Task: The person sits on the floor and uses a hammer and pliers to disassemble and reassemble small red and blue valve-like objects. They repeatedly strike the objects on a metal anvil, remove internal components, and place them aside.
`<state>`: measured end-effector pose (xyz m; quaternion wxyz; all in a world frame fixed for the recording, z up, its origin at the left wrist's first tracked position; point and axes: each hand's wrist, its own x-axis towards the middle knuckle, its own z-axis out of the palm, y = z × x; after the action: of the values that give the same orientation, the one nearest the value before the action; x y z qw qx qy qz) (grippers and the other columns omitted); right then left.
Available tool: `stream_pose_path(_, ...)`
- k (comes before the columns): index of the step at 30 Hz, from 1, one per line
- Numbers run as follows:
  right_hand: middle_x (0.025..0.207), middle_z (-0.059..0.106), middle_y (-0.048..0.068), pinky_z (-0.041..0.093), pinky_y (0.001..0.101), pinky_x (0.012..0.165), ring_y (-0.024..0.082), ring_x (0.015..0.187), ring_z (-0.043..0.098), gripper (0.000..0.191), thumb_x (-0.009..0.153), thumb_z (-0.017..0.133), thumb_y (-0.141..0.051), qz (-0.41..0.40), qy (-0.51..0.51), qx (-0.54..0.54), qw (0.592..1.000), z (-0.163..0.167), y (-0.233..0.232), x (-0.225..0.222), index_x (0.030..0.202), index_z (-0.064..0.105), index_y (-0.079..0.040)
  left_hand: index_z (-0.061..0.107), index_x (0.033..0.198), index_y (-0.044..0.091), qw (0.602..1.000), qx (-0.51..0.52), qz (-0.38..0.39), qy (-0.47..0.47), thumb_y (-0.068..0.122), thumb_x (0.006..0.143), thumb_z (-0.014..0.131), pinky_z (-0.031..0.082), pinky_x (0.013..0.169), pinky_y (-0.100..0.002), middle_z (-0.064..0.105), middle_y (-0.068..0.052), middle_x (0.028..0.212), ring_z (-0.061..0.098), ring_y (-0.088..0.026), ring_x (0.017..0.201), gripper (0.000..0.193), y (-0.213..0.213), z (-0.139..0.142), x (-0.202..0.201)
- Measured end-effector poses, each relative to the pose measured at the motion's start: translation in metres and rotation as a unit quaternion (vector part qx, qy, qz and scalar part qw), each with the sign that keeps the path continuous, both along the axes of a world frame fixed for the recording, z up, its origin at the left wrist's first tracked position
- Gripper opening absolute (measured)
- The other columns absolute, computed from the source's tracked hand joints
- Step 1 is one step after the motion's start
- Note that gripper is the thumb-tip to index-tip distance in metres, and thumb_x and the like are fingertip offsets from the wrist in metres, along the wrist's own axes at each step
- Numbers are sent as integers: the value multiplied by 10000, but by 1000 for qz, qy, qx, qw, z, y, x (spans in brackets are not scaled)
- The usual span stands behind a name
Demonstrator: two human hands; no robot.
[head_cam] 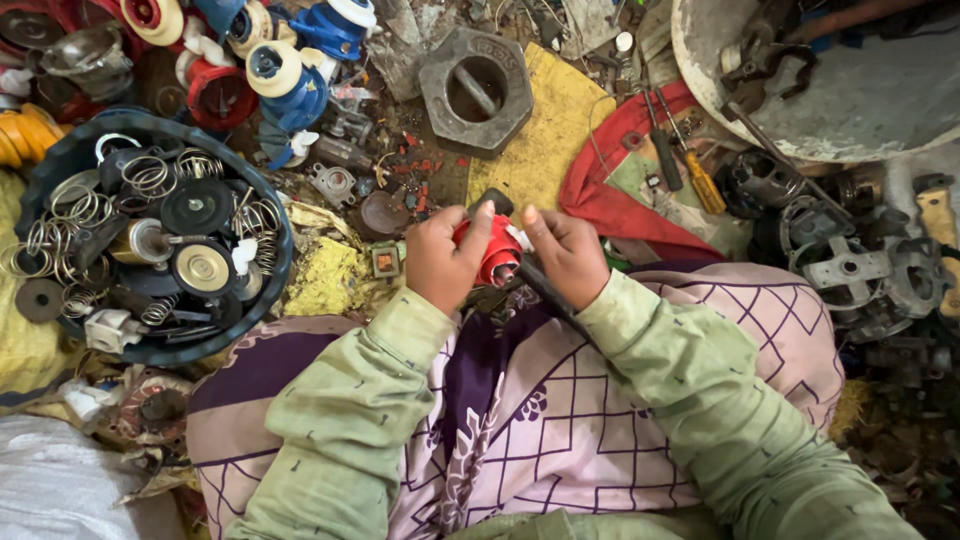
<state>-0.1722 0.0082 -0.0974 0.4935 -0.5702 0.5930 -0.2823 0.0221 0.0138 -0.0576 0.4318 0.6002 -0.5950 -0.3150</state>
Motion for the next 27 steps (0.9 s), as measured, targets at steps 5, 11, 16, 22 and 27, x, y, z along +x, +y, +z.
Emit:
stream_pose_path(5, 647, 465, 44, 386, 326, 557, 113, 615, 428, 431, 1082, 562, -331, 24, 13, -74, 997, 19, 1, 3, 807, 589, 0, 630, 757, -14, 997, 56, -8, 59, 336, 1029, 650, 425, 525, -399, 589, -167, 622, 515, -254, 515, 443, 0, -8, 0)
stream_pose_path(11, 812, 516, 126, 444, 390, 690, 300, 759, 548, 205, 999, 612, -138, 112, 22, -270, 956, 45, -1, 0, 855, 569, 2, 741, 926, -5, 846, 302, -54, 435, 328, 1002, 646, 530, 625, -257, 738, -30, 808, 655, -88, 654, 354, -5, -20, 1)
stream_pose_path(16, 869, 565, 125, 467, 417, 750, 332, 834, 563, 119, 918, 660, -89, 157, 30, -361, 919, 50, -6, -7, 872, 585, -8, 741, 905, -13, 787, 371, -77, 486, 304, 988, 665, 528, 617, -267, 749, -59, 817, 671, -117, 651, 337, -5, -18, 4)
stream_pose_path(22, 801, 588, 59, 469, 318, 675, 162, 740, 574, 302, 1090, 570, -223, 32, 6, -170, 985, 24, -18, -10, 901, 629, 5, 597, 728, 12, 1000, 3, -21, 0, 339, 1066, 620, 403, 519, -405, 562, -161, 599, 537, -305, 493, 471, -3, 1, 9)
stream_pose_path(27, 701, 523, -50, 406, 276, 562, 47, 658, 456, 385, 1073, 556, -362, 22, -25, -42, 999, 6, -13, -7, 918, 630, -18, 590, 722, 43, 999, -43, -14, -31, 307, 1049, 620, 414, 498, -453, 566, -176, 610, 576, -368, 533, 421, 0, 13, 2)
